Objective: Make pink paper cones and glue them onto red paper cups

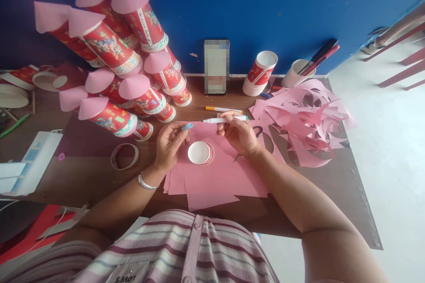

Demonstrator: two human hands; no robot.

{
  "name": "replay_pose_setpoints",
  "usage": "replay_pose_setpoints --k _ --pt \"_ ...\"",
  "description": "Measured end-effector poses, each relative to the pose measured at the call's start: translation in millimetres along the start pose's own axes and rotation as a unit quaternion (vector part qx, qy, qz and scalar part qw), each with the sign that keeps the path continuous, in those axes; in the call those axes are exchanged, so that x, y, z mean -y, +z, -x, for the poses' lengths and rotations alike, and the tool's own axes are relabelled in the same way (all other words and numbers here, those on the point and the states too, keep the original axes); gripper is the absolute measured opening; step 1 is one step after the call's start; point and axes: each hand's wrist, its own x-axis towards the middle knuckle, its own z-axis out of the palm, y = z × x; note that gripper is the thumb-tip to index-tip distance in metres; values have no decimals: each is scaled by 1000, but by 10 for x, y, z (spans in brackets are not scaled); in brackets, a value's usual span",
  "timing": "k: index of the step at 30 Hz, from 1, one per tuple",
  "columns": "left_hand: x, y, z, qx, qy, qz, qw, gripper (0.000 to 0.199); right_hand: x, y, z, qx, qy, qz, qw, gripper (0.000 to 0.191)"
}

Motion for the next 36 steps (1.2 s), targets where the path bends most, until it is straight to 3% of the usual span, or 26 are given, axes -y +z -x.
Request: replay_pose_setpoints --k 8,14,19,22,26,28,31,33,36 --pt "45 -8 5 23 -12 15 1000 20 -15 -35 -10 -14 5 19 1000 18" --pt "104 -16 9 51 -22 -53 997 27 -51 6 24 -24 -27 93 995 24" --pt "161 -14 12 66 -31 -82 994 25 -53 41 117 37 -78 192 978 31" --pt "200 -17 7 74 -48 -100 991 25 -48 52 180 122 -118 259 951 53" --pt "234 -24 10 86 -86 -106 987 25 -102 102 242 237 -210 380 869 81" --pt "243 -29 16 97 -94 -90 987 23 -152 140 266 282 -244 444 815 86" --pt "246 -33 19 111 -87 -81 987 23 -214 179 305 301 -284 521 746 75" --pt "236 -29 15 115 -80 -91 986 22 -216 182 330 282 -303 539 734 65" --pt "206 -16 3 121 -50 -138 982 24 -136 176 347 201 -275 521 783 58"
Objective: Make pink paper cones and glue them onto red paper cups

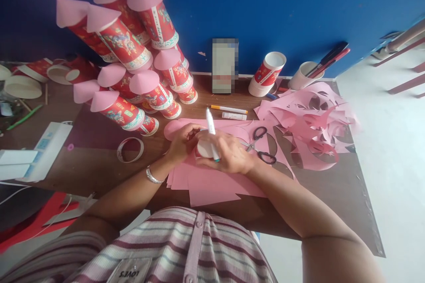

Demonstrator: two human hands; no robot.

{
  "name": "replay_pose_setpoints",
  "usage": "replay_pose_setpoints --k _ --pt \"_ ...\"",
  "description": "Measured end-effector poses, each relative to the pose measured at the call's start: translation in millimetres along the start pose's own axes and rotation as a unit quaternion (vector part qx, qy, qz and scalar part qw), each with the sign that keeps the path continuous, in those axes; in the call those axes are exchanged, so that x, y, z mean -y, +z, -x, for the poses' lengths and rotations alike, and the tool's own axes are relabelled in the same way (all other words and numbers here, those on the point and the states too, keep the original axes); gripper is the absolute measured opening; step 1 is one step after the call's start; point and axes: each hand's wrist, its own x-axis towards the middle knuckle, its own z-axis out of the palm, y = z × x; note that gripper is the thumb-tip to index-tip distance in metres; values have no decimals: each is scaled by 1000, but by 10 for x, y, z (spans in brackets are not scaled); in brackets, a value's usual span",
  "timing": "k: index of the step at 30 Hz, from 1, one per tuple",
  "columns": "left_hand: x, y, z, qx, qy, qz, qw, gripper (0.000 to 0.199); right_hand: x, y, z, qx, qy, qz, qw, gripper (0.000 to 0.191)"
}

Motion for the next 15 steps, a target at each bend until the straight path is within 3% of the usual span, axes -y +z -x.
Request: replay_pose_setpoints --k 3,6,10,15 --pt "-37 7 -10 -10 22 -81 996 24 12 -104 -50 -120 95 -90 984 54" --pt "-54 15 -20 10 54 -118 991 14 -43 -157 -116 -230 149 -186 944 42" --pt "-29 24 -21 28 127 -126 984 6 -210 -175 -147 -294 213 -203 909 39" --pt "4 40 -5 34 170 -165 971 13 -381 -210 -115 -340 215 -148 903 43"
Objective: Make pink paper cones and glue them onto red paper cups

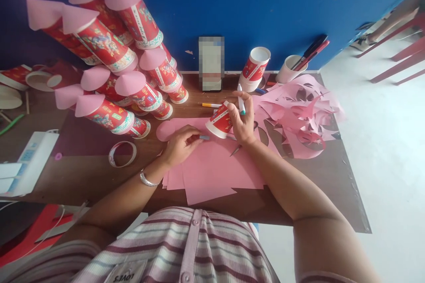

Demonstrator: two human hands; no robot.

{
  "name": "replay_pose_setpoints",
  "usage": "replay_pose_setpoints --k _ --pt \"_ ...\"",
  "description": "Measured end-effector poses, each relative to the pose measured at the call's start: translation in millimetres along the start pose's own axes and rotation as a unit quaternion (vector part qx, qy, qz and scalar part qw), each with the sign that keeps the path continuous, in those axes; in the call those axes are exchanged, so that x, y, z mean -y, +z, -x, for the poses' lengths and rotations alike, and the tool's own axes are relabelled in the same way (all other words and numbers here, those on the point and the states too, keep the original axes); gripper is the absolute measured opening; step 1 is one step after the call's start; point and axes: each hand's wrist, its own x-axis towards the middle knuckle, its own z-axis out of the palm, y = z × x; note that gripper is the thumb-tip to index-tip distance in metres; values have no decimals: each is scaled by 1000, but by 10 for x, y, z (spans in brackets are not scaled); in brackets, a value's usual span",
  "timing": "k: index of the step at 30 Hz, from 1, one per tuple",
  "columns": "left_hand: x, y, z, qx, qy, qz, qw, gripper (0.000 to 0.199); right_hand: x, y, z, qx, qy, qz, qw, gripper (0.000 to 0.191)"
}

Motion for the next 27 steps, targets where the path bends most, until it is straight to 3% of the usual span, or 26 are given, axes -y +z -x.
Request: replay_pose_setpoints --k 3,9,13,18,23,27 --pt "-3 2 10 2 16 -3 1000 15 -13 -14 -12 -5 2 -12 1000 42" --pt "2 -6 26 -19 -24 -31 999 19 16 1 -19 -14 5 -12 1000 43" --pt "1 16 21 -20 -18 -56 998 21 -3 -11 -34 -10 16 -29 999 41" --pt "-18 -24 -7 -52 -16 -53 997 19 -4 -36 -21 0 1 -31 1000 38" --pt "-48 -106 -194 -48 -58 -44 996 14 18 -26 50 63 -30 -35 997 32" --pt "-5 -57 -455 -14 -88 -58 994 14 -18 -18 114 90 -69 19 993 34"
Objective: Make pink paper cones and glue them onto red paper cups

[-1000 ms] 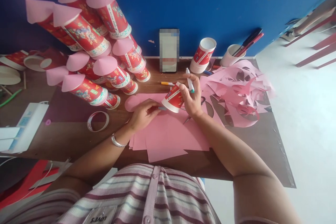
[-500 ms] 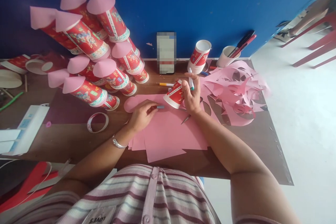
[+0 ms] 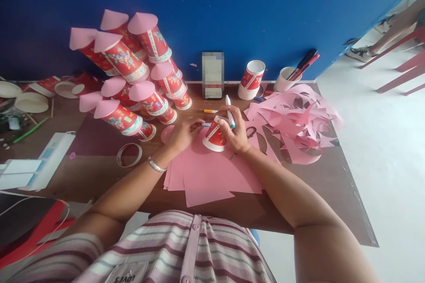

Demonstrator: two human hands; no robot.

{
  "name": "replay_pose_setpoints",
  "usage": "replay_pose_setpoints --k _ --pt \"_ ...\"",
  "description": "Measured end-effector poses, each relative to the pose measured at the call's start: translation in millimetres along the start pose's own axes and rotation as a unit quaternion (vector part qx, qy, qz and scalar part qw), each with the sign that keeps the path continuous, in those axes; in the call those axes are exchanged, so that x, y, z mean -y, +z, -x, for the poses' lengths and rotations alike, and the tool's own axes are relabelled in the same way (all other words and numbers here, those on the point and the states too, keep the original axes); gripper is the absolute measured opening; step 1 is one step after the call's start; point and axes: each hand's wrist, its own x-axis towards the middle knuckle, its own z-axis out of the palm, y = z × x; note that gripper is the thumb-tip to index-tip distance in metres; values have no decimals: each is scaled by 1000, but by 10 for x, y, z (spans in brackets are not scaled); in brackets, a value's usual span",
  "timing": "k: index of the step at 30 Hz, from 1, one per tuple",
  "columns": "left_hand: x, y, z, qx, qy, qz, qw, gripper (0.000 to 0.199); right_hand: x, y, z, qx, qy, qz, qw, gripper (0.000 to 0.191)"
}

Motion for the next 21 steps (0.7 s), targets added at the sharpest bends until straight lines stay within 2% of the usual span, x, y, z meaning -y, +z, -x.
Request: replay_pose_setpoints --k 3,6,10,14,16,21 --pt "44 62 -118 -3 -22 -29 999 17 -29 9 35 43 -3 34 998 36" --pt "108 71 -99 -12 -32 -39 999 26 -44 19 43 84 -34 60 994 36" --pt "138 6 70 -32 -42 -30 998 36 -55 34 25 102 -76 91 988 37" --pt "27 -43 322 -58 -29 82 995 31 -65 41 29 98 -86 100 986 39" --pt "-57 -30 459 -40 -41 176 983 31 -72 44 51 98 -89 101 986 39" --pt "-161 114 645 70 -27 335 939 55 -93 56 119 122 -67 111 984 44"
